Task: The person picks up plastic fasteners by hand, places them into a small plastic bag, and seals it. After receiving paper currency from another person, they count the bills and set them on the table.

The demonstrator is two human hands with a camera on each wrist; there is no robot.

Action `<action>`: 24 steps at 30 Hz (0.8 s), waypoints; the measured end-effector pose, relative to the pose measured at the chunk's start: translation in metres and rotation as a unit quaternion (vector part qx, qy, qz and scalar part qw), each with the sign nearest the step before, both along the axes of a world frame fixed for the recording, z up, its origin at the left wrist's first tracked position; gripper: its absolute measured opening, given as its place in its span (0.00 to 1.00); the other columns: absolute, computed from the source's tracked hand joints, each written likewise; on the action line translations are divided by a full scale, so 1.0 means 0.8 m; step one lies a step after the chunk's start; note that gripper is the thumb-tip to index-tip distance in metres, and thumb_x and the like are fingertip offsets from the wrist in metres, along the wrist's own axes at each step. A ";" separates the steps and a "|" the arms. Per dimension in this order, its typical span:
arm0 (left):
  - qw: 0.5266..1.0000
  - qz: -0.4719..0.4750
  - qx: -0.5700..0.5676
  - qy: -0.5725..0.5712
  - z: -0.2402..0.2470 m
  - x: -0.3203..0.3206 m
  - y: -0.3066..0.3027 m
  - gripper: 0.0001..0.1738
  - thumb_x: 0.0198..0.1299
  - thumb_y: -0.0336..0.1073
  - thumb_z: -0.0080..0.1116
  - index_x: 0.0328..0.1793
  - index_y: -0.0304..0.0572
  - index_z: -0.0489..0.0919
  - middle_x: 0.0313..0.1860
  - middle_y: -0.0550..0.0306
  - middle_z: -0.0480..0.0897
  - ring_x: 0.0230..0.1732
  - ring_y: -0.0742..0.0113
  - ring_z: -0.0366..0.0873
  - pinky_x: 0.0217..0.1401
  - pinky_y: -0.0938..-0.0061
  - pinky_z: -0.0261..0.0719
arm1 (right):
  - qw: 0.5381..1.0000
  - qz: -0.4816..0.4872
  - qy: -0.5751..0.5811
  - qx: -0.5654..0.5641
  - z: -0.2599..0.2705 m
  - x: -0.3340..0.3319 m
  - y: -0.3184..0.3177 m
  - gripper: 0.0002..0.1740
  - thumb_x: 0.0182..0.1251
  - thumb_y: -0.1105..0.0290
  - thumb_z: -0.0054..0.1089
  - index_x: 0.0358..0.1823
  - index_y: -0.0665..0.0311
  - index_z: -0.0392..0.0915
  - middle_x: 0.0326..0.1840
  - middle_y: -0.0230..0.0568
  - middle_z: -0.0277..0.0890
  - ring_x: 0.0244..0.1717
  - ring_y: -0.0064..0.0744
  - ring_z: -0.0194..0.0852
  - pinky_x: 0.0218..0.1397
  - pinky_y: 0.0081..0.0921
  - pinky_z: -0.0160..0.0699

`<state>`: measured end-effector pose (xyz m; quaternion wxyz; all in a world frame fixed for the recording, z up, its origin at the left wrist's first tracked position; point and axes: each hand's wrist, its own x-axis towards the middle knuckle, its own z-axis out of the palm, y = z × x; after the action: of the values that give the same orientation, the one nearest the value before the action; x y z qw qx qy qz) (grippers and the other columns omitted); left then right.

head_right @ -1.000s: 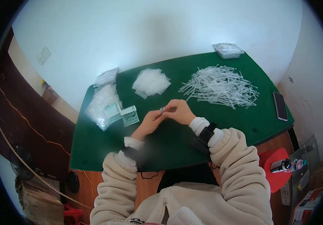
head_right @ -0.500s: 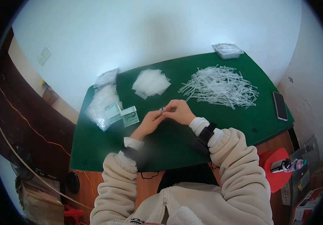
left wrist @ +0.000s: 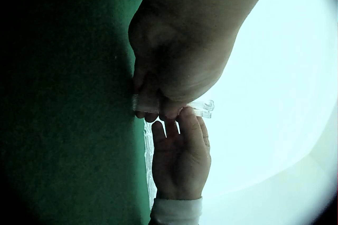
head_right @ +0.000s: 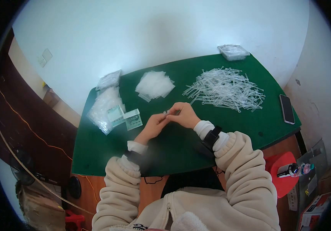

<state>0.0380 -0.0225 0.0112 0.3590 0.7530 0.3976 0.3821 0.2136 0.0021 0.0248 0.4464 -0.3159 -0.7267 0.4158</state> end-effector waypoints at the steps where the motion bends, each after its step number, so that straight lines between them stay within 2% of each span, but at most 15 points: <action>1: 1.000 0.000 0.000 0.000 0.000 -0.001 0.001 0.10 0.60 0.33 0.51 0.35 0.30 0.73 0.20 0.62 0.68 0.24 0.78 0.60 0.27 0.79 0.63 | 1.000 -0.003 0.008 -0.004 0.000 -0.001 0.000 0.09 0.44 0.71 0.67 0.23 0.68 0.77 0.23 0.35 0.74 0.25 0.21 0.71 0.30 0.19 0.71; 4: 0.999 0.004 -0.024 0.036 -0.003 -0.004 0.003 0.11 0.61 0.34 0.50 0.40 0.31 0.74 0.25 0.59 0.74 0.30 0.77 0.66 0.35 0.79 0.67 | 1.000 -0.005 0.000 -0.005 -0.001 -0.001 0.000 0.09 0.45 0.71 0.67 0.24 0.68 0.77 0.24 0.35 0.74 0.25 0.22 0.72 0.30 0.19 0.72; 9: 1.000 0.026 0.003 0.012 -0.003 0.006 -0.003 0.11 0.62 0.34 0.50 0.41 0.31 0.75 0.28 0.58 0.77 0.31 0.77 0.69 0.37 0.79 0.68 | 1.000 -0.015 -0.004 0.011 0.001 -0.003 -0.001 0.09 0.46 0.71 0.67 0.25 0.68 0.77 0.26 0.35 0.74 0.26 0.22 0.72 0.30 0.19 0.72; 13: 0.996 0.052 0.048 -0.052 -0.004 0.009 -0.004 0.10 0.60 0.33 0.51 0.40 0.32 0.76 0.28 0.54 0.79 0.29 0.73 0.73 0.34 0.78 0.71 | 1.000 0.001 0.017 -0.003 -0.010 -0.011 0.008 0.09 0.46 0.71 0.67 0.28 0.68 0.78 0.27 0.35 0.75 0.25 0.21 0.72 0.30 0.19 0.72; 17: 0.994 0.070 -0.016 -0.077 -0.009 -0.006 0.008 0.09 0.60 0.33 0.51 0.40 0.32 0.76 0.30 0.55 0.80 0.32 0.72 0.76 0.37 0.78 0.72 | 0.997 0.058 0.004 -0.044 0.017 -0.024 0.028 0.11 0.50 0.67 0.65 0.30 0.66 0.78 0.28 0.38 0.76 0.27 0.27 0.74 0.32 0.21 0.73; 18: 0.988 0.095 -0.016 -0.118 -0.008 -0.014 0.013 0.09 0.60 0.32 0.51 0.40 0.32 0.76 0.32 0.55 0.80 0.33 0.71 0.76 0.38 0.78 0.73 | 0.997 0.061 0.002 -0.042 0.023 -0.029 0.043 0.11 0.50 0.67 0.65 0.30 0.66 0.78 0.28 0.38 0.76 0.27 0.27 0.74 0.32 0.21 0.73; 20: 0.970 0.144 -0.019 -0.197 -0.002 -0.031 0.021 0.10 0.61 0.32 0.50 0.41 0.31 0.76 0.34 0.55 0.80 0.35 0.71 0.76 0.40 0.78 0.74 | 0.984 0.001 -0.151 0.097 0.027 -0.046 0.088 0.17 0.55 0.58 0.59 0.40 0.64 0.77 0.36 0.45 0.77 0.41 0.39 0.75 0.47 0.32 0.71; 21: 0.970 0.146 -0.017 -0.196 0.001 -0.040 0.024 0.10 0.61 0.32 0.50 0.41 0.31 0.76 0.34 0.55 0.80 0.35 0.71 0.76 0.40 0.78 0.74 | 0.984 0.003 -0.149 0.099 0.022 -0.059 0.103 0.17 0.55 0.58 0.59 0.40 0.64 0.77 0.36 0.45 0.77 0.41 0.39 0.75 0.47 0.32 0.71; 22: 0.947 0.168 -0.029 -0.274 0.005 -0.048 0.025 0.10 0.62 0.32 0.49 0.42 0.31 0.76 0.36 0.54 0.80 0.36 0.70 0.76 0.41 0.78 0.74 | 0.953 -0.025 -0.213 0.215 0.014 -0.076 0.117 0.20 0.56 0.55 0.56 0.42 0.64 0.76 0.39 0.47 0.76 0.46 0.42 0.71 0.51 0.36 0.67; 24: 0.881 0.206 -0.054 -0.423 0.010 -0.062 0.028 0.11 0.63 0.32 0.48 0.44 0.31 0.75 0.39 0.53 0.79 0.39 0.68 0.77 0.44 0.78 0.75 | 0.836 -0.082 -0.326 0.433 0.007 -0.100 0.130 0.26 0.58 0.50 0.52 0.48 0.63 0.72 0.45 0.50 0.74 0.55 0.48 0.65 0.61 0.43 0.57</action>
<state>-0.0115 -0.0003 0.0194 0.4461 0.4001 0.3743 0.7077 0.1335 0.1062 0.0303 0.3069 -0.2662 -0.9075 -0.1068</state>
